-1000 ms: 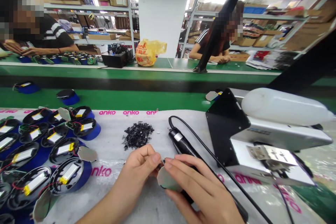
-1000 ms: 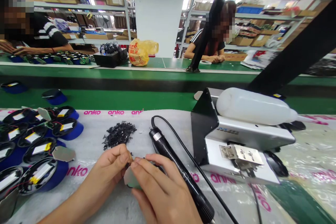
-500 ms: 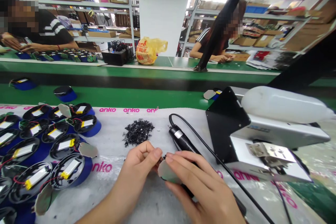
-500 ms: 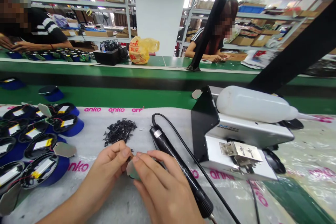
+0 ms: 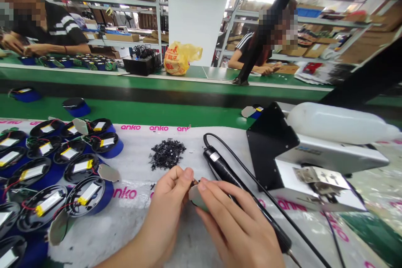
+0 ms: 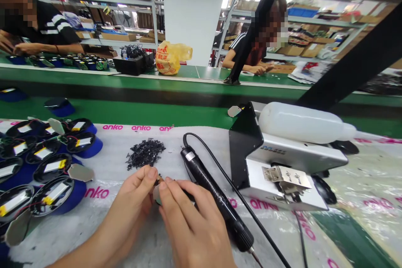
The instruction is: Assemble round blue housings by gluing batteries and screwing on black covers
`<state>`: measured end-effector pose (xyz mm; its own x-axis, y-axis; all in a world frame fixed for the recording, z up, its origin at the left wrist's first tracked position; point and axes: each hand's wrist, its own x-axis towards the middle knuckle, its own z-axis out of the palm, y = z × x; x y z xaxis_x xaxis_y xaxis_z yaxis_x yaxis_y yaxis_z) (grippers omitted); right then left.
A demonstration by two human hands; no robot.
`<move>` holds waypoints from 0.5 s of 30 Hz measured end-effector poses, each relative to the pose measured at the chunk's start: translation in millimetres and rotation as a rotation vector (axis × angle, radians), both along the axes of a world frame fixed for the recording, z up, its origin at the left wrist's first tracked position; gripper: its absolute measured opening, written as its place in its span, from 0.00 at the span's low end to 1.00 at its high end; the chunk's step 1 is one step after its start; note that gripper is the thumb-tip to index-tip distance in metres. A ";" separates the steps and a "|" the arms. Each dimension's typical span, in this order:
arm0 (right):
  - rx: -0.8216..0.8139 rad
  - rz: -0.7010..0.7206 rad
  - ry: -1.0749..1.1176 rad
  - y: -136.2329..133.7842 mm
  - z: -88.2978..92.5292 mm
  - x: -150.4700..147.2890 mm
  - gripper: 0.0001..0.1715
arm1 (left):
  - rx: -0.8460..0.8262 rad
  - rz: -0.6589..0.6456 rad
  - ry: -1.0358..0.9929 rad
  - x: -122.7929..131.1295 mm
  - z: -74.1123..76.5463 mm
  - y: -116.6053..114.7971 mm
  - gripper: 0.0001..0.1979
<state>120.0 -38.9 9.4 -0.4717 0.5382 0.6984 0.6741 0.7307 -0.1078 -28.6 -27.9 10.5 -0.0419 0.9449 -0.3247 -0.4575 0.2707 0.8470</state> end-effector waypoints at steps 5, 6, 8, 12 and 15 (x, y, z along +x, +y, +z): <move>-0.067 -0.006 0.005 0.6 2.2 -1.2 0.16 | 0.152 -0.045 0.253 -4.9 1.8 3.8 0.21; -0.067 -0.001 0.002 1.6 2.7 -0.5 0.16 | 0.174 -0.058 0.300 -6.1 3.5 3.4 0.20; -0.074 -0.004 -0.010 4.2 4.5 3.2 0.19 | 0.224 -0.101 0.349 -9.2 8.9 1.4 0.19; -0.166 -0.023 -0.038 11.4 13.0 19.1 0.25 | 0.425 -0.284 0.442 -18.7 21.3 -1.2 0.13; -0.313 -0.033 -0.009 15.7 22.1 32.5 0.25 | 0.475 -0.328 0.669 -25.7 20.9 2.7 0.06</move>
